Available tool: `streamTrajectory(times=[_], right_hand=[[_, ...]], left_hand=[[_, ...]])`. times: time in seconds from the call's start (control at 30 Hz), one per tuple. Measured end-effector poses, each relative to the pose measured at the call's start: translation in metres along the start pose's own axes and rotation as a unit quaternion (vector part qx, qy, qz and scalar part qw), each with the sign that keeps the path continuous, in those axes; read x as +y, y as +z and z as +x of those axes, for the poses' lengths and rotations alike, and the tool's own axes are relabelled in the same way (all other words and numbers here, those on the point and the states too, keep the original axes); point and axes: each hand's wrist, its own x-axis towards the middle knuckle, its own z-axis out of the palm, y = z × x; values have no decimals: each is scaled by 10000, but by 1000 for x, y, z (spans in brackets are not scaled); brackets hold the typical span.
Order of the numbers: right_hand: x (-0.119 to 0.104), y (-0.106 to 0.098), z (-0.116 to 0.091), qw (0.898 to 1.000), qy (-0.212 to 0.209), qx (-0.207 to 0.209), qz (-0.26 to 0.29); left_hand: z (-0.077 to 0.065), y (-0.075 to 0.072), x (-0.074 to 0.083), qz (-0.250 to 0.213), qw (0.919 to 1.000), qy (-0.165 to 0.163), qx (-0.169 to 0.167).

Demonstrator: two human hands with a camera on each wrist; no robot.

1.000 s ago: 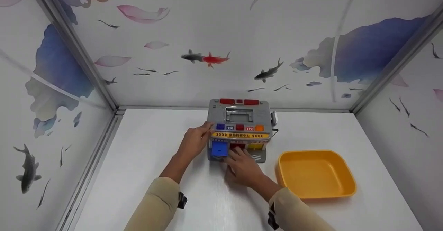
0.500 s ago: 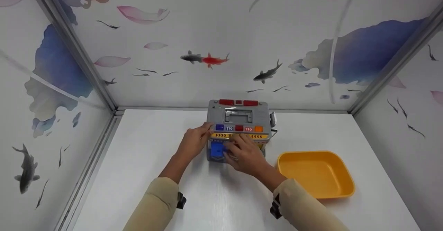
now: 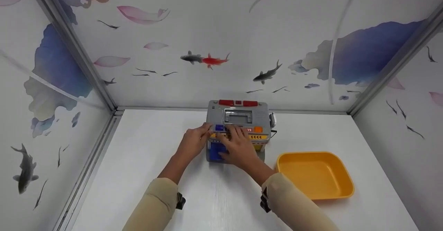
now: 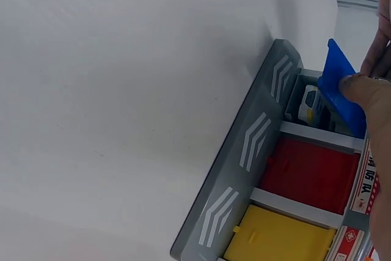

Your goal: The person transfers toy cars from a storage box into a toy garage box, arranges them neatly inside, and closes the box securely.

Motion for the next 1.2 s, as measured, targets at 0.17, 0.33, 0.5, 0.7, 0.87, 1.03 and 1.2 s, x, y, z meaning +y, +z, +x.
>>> streamTrajectory(times=[0.17,0.33,0.5,0.7,0.87,1.03,1.2], right_hand=[[-3,10,1,9992,11,71,-405],[-6,18,3,9972,55,-28,-742],[-8,24,3,9941,90,37,-1084],[-10,27,3,9917,137,15,-1281],[-13,27,4,9920,217,-91,-1240],[-15,28,5,9902,291,-235,-1343],[-17,33,6,9881,288,-183,-1502]], left_hand=[[0,2,-1,-19,10000,-37,42],[0,0,-1,-36,9999,-4,113],[-1,0,1,-56,9999,-101,30],[-2,2,2,-57,9999,-112,27],[-3,2,1,-113,9997,-213,-16],[-2,4,0,-120,9998,-141,-9],[-2,3,-1,36,9999,33,145]])
